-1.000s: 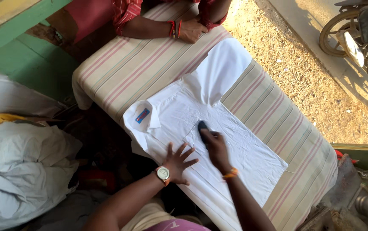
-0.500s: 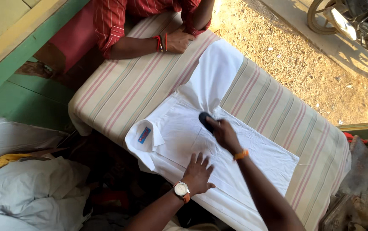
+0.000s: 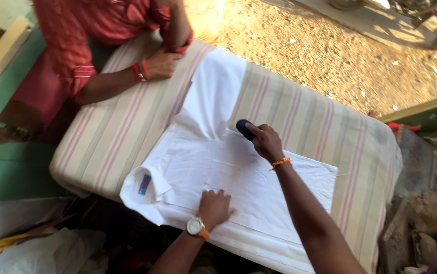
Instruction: The person irons a white shirt on a striped ironing board, smoothing the fabric with their hands and using a heavy iron to press the collar, sleeves, and body. After ironing, the person folds the shirt neatly on the board.
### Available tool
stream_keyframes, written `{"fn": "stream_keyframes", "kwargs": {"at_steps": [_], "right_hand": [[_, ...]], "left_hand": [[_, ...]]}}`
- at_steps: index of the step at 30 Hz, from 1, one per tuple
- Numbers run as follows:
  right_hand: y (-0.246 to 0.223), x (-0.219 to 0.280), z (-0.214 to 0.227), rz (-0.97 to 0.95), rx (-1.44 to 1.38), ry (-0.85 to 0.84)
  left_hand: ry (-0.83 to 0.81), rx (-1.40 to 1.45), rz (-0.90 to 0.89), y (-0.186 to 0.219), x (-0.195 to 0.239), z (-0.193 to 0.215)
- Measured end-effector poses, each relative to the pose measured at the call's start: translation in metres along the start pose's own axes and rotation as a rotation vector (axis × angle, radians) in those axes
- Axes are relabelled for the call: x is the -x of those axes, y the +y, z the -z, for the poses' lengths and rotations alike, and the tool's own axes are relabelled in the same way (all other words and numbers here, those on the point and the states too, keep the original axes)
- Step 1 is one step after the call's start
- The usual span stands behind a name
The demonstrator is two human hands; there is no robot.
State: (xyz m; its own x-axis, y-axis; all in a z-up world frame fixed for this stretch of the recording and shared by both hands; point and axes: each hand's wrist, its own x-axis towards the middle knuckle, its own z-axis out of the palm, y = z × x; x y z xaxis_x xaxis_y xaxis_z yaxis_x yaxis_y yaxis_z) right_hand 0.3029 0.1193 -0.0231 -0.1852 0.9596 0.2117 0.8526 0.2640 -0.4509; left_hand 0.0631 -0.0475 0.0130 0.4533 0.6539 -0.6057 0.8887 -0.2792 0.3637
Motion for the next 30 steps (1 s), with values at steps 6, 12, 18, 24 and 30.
{"fn": "stream_keyframes", "kwargs": {"at_steps": [6, 12, 18, 24, 30], "right_hand": [[-0.054, 0.050, -0.024, -0.425, -0.136, 0.120], [0.033, 0.147, 0.031, -0.256, 0.198, 0.126], [0.130, 0.225, 0.102, -0.570, 0.517, 0.123], [0.130, 0.226, 0.116, -0.683, 0.210, 0.103], [-0.050, 0.188, 0.033, -0.692, -0.216, 0.394]], "left_hand": [[0.762, -0.196, -0.078, 0.004, -0.135, 0.040], [0.700, -0.183, -0.115, -0.009, -0.155, 0.023], [0.667, -0.270, -0.069, -0.007, -0.157, 0.018], [0.621, -0.173, -0.231, -0.024, -0.151, 0.020], [0.527, -0.347, -0.411, -0.035, -0.064, -0.020]]}}
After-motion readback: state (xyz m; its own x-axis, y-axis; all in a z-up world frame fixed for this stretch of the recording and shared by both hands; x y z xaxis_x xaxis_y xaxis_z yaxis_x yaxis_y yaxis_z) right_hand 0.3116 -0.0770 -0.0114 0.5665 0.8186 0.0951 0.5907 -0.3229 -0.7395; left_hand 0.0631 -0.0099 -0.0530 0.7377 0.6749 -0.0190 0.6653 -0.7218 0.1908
